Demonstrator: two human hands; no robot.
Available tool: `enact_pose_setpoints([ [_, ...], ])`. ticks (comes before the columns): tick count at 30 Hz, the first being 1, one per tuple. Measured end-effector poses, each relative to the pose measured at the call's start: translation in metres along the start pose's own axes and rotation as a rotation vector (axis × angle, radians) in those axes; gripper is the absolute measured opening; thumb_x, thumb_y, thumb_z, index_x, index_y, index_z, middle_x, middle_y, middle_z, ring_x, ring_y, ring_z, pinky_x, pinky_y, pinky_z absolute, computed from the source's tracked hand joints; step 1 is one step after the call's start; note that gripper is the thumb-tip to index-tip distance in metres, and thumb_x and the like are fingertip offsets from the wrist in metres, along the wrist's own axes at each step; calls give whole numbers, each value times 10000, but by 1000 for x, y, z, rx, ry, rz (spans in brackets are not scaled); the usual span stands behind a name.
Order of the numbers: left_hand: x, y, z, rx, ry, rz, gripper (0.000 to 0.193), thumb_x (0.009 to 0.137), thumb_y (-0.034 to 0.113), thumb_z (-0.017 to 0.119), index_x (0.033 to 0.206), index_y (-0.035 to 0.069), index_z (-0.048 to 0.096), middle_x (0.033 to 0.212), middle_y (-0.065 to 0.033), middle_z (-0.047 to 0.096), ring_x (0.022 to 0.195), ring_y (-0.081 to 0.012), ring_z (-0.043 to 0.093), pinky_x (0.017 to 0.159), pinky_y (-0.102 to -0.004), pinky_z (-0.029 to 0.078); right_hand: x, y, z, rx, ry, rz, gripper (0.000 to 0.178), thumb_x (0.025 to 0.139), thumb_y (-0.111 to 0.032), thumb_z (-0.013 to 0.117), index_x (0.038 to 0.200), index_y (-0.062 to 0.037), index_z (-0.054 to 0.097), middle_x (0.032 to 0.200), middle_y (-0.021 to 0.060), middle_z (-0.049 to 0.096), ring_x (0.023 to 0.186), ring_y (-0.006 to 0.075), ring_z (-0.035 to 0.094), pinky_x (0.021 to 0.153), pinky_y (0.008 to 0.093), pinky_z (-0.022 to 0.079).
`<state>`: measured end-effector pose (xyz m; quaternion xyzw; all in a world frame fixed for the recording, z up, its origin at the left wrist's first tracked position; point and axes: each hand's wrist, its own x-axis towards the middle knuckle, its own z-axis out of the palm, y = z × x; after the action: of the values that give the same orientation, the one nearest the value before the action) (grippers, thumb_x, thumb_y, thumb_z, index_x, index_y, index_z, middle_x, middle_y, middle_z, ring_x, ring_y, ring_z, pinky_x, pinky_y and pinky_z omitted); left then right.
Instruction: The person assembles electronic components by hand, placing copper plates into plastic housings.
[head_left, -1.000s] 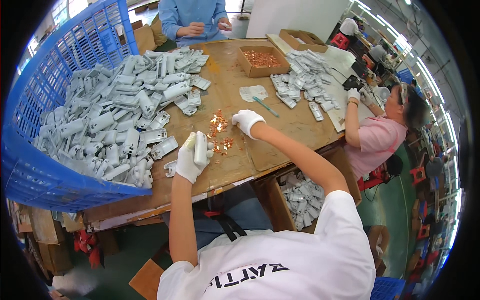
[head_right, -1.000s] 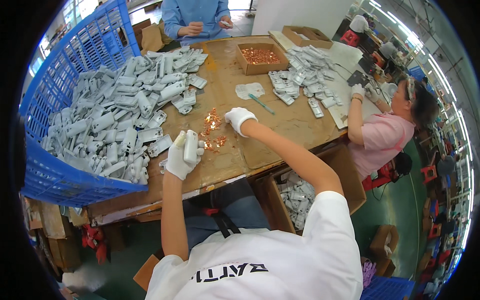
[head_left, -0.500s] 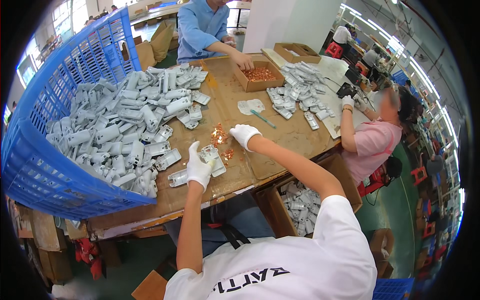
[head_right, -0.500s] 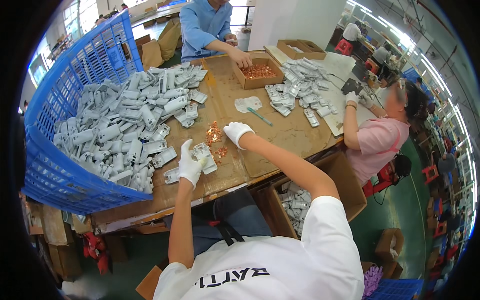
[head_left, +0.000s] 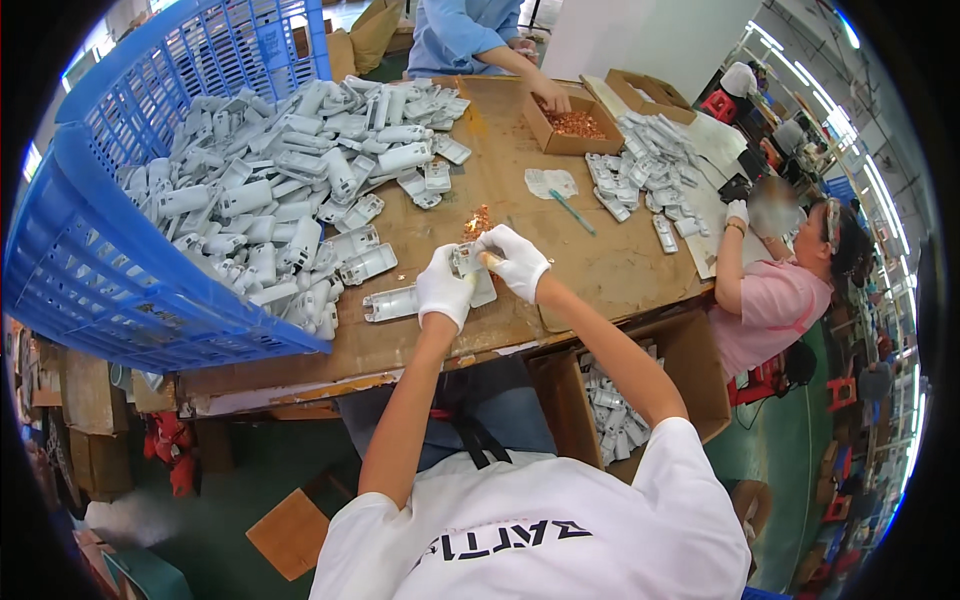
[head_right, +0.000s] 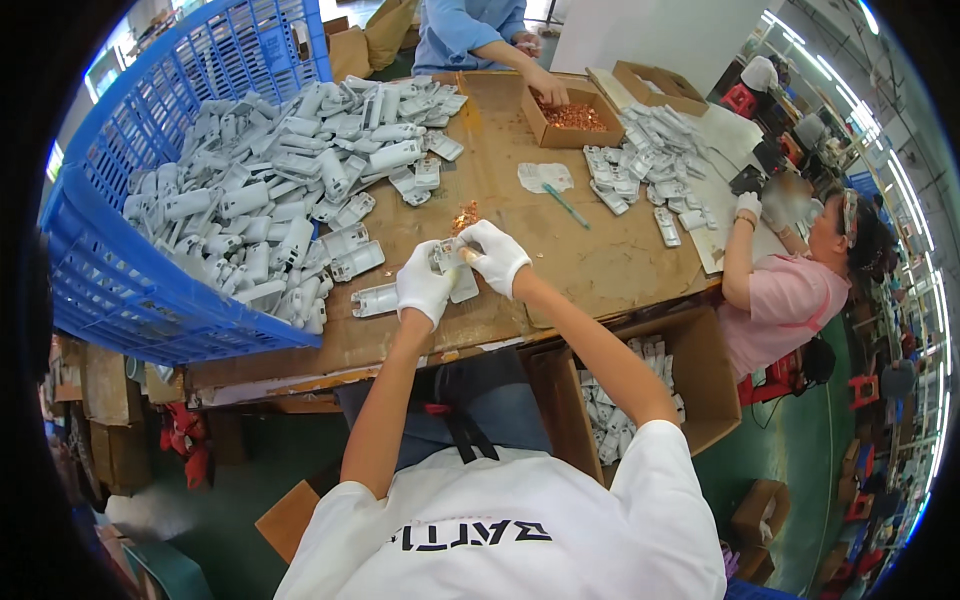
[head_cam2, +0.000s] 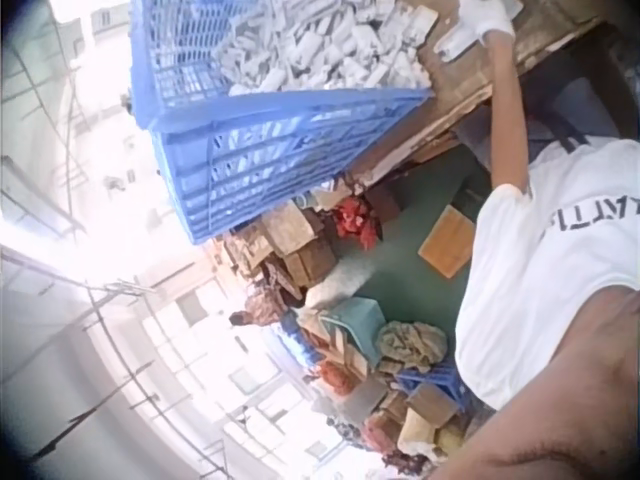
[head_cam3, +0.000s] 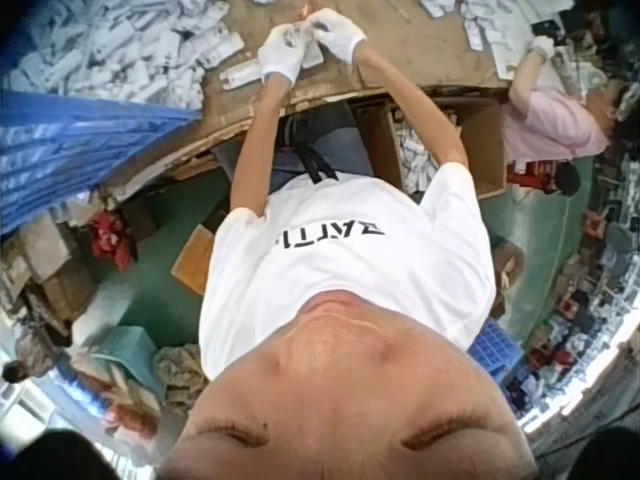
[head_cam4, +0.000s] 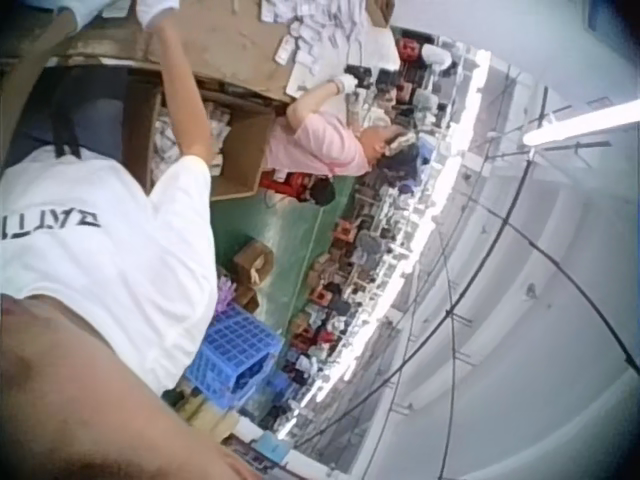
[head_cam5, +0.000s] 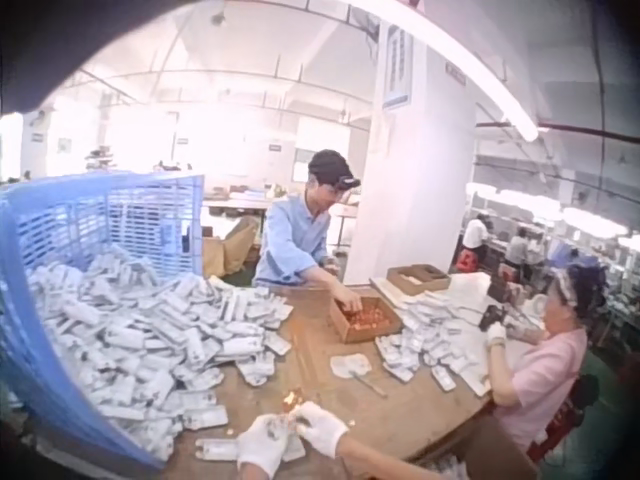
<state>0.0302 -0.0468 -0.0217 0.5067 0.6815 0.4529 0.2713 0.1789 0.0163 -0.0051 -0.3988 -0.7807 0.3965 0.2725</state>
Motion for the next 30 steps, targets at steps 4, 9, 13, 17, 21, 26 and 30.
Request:
enact_pose_setpoints([
  [4, -2, 0, 0, 85, 7, -58, 382, 782, 171, 712, 1140, 79, 615, 980, -174, 696, 936, -322, 680, 799, -369, 532, -4, -8, 16, -204, 134, -153, 119, 814, -46, 649, 929, -67, 629, 959, 125, 577, 928, 319, 586, 819, 383, 484],
  [9, -3, 3, -1, 87, 36, -58, 397, 778, 200, 702, 1157, 141, 597, 967, -199, 688, 940, -383, 654, 793, -442, 523, 2, -10, 23, -351, 193, -320, 132, 760, -36, 668, 883, -74, 642, 914, 116, 570, 900, 315, 589, 797, 393, 493],
  [13, 0, 4, -6, 47, 18, 34, 400, 774, 195, 712, 1154, 137, 602, 978, -180, 689, 930, -374, 657, 797, -432, 523, 6, -18, 21, -239, 262, -79, 132, 785, -63, 702, 903, -59, 642, 983, 137, 610, 935, 297, 613, 808, 378, 501],
  [17, 0, 10, -13, -15, -49, 152, 374, 782, 210, 715, 1131, 124, 614, 986, -166, 691, 931, -363, 659, 804, -425, 522, 3, -29, 2, -138, 69, 230, 239, 851, -138, 684, 1057, -34, 620, 1005, 185, 672, 919, 318, 658, 794, 395, 519],
  [21, 6, 14, -18, 11, -93, 149, 302, 801, 196, 696, 1084, 107, 636, 959, -169, 693, 920, -365, 659, 803, -429, 520, -9, -43, 8, -268, 89, 212, 236, 885, -130, 619, 1105, -44, 612, 976, 209, 676, 897, 378, 651, 781, 420, 519],
  [26, 5, 26, -15, 208, -84, 79, 153, 828, 110, 634, 976, 96, 670, 915, -191, 688, 904, -374, 656, 799, -440, 514, -10, -29, 13, -342, 131, 85, 206, 855, -71, 600, 1061, -63, 613, 970, 227, 657, 924, 417, 621, 770, 427, 503],
  [30, 1, 20, -10, 220, -29, 113, 150, 822, 85, 622, 964, 102, 668, 899, -190, 687, 895, -375, 657, 793, -446, 513, -10, -37, 18, -457, 137, 92, 176, 847, -65, 581, 1023, -67, 587, 951, 217, 652, 938, 420, 614, 774, 461, 497],
])
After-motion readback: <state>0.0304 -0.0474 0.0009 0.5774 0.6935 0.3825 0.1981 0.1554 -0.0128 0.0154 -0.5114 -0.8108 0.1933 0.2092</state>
